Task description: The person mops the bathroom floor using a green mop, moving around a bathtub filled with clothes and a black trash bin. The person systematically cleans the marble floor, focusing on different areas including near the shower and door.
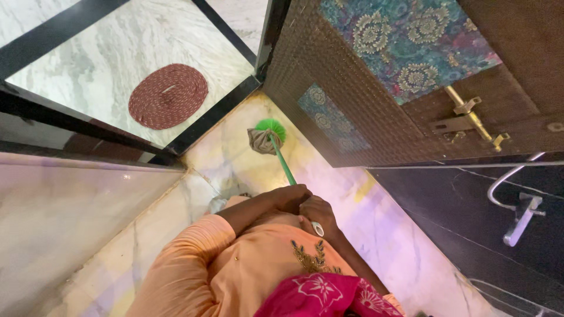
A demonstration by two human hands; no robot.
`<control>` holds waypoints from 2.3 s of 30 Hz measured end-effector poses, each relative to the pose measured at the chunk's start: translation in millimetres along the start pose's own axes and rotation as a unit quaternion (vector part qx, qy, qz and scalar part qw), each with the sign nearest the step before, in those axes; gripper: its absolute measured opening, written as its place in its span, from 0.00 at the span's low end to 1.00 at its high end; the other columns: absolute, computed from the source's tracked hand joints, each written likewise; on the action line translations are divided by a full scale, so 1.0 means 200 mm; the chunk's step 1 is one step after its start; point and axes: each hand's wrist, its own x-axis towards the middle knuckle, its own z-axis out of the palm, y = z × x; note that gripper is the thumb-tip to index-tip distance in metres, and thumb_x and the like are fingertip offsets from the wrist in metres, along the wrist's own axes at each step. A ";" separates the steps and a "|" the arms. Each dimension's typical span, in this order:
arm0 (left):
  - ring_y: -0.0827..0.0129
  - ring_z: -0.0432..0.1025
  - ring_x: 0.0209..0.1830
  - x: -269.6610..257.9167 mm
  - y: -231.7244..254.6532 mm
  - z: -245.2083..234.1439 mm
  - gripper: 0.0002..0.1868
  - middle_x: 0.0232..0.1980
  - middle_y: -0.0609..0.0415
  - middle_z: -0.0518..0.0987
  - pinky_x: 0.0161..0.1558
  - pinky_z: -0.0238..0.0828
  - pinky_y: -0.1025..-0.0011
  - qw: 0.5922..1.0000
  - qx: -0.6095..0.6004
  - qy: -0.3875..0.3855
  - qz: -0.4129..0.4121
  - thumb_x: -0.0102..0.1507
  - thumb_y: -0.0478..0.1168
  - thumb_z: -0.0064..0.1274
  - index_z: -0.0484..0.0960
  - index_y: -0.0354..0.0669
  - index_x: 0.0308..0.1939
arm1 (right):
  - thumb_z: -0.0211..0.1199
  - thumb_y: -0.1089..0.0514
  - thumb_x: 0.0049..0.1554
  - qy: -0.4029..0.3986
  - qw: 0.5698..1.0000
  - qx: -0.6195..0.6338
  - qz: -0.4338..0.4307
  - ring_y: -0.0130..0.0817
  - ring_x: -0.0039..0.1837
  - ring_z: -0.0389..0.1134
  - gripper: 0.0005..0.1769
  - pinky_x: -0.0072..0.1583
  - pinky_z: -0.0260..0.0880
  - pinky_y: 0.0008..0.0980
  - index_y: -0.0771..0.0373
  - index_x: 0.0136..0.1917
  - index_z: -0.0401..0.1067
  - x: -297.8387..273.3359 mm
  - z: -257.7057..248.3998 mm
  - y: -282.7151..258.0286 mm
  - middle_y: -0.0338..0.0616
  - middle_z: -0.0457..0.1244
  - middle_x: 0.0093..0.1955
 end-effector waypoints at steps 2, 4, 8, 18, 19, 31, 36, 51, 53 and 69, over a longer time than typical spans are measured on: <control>0.52 0.75 0.43 -0.01 0.05 -0.02 0.10 0.40 0.43 0.81 0.48 0.71 0.61 0.960 0.280 -0.002 -0.004 0.56 0.42 0.59 0.82 0.39 0.35 | 0.63 0.58 0.58 0.014 1.000 0.008 -0.027 0.48 0.40 0.68 0.12 0.47 0.69 0.42 0.63 0.35 0.68 0.01 0.02 0.01 0.50 0.65 0.36; 0.52 0.76 0.43 -0.02 0.13 -0.07 0.11 0.40 0.43 0.81 0.47 0.72 0.62 0.930 0.368 0.006 -0.012 0.57 0.43 0.59 0.81 0.39 0.35 | 0.63 0.58 0.58 0.029 0.999 0.022 -0.021 0.47 0.39 0.68 0.12 0.47 0.69 0.42 0.63 0.34 0.68 0.04 0.03 0.06 0.49 0.65 0.35; 0.53 0.76 0.43 0.00 0.18 -0.07 0.08 0.39 0.47 0.82 0.50 0.71 0.59 0.894 0.443 0.033 0.053 0.58 0.43 0.57 0.82 0.43 0.35 | 0.61 0.59 0.59 0.020 0.999 0.014 0.020 0.49 0.43 0.68 0.10 0.51 0.72 0.45 0.65 0.37 0.68 0.04 0.05 0.11 0.50 0.64 0.36; 0.50 0.76 0.45 -0.01 0.30 0.12 0.12 0.41 0.45 0.82 0.50 0.73 0.59 0.925 0.367 -0.046 -0.085 0.54 0.44 0.60 0.83 0.43 0.38 | 0.62 0.60 0.58 0.020 0.999 0.020 0.015 0.50 0.43 0.69 0.10 0.52 0.71 0.44 0.65 0.37 0.69 -0.09 -0.02 -0.04 0.51 0.65 0.38; 0.50 0.75 0.45 0.01 0.29 0.11 0.11 0.41 0.45 0.82 0.51 0.72 0.59 0.929 0.367 -0.026 -0.047 0.55 0.44 0.60 0.83 0.43 0.37 | 0.62 0.60 0.58 0.030 0.999 0.027 0.020 0.49 0.42 0.69 0.10 0.52 0.71 0.44 0.65 0.36 0.68 -0.10 -0.02 -0.03 0.50 0.65 0.37; 0.51 0.74 0.46 0.05 0.30 0.07 0.08 0.43 0.47 0.84 0.53 0.70 0.60 0.906 0.418 -0.066 0.007 0.56 0.41 0.57 0.84 0.44 0.37 | 0.61 0.62 0.58 0.032 0.998 0.015 0.060 0.49 0.45 0.70 0.08 0.55 0.72 0.45 0.65 0.38 0.69 -0.09 -0.03 -0.09 0.50 0.65 0.39; 0.51 0.76 0.44 0.04 0.22 0.09 0.07 0.42 0.49 0.84 0.53 0.71 0.59 0.912 0.400 -0.017 0.092 0.59 0.43 0.53 0.83 0.46 0.36 | 0.63 0.61 0.55 0.044 0.996 0.039 0.061 0.47 0.42 0.69 0.08 0.51 0.70 0.44 0.63 0.36 0.69 -0.12 -0.01 -0.01 0.47 0.65 0.36; 0.52 0.73 0.56 -0.06 -0.38 -0.38 0.08 0.47 0.56 0.80 0.53 0.72 0.52 0.894 0.385 0.220 -0.060 0.57 0.40 0.62 0.80 0.53 0.38 | 0.62 0.64 0.58 -0.012 0.995 0.089 0.052 0.45 0.43 0.71 0.10 0.53 0.71 0.42 0.62 0.35 0.67 0.14 -0.04 -0.10 0.45 0.65 0.36; 0.51 0.74 0.59 -0.02 -0.47 -0.40 0.08 0.49 0.55 0.81 0.58 0.73 0.53 0.879 0.395 0.265 -0.023 0.59 0.39 0.61 0.81 0.55 0.40 | 0.62 0.64 0.55 -0.031 0.995 0.095 0.030 0.46 0.42 0.70 0.10 0.51 0.69 0.41 0.61 0.33 0.65 0.18 -0.01 -0.08 0.45 0.65 0.35; 0.47 0.79 0.39 -0.17 -0.41 -0.03 0.05 0.40 0.41 0.81 0.39 0.78 0.51 0.826 0.517 0.079 -0.210 0.59 0.40 0.56 0.81 0.43 0.35 | 0.68 0.59 0.56 -0.062 0.988 0.120 0.070 0.43 0.39 0.70 0.15 0.48 0.71 0.43 0.61 0.32 0.66 0.15 -0.09 -0.37 0.44 0.64 0.33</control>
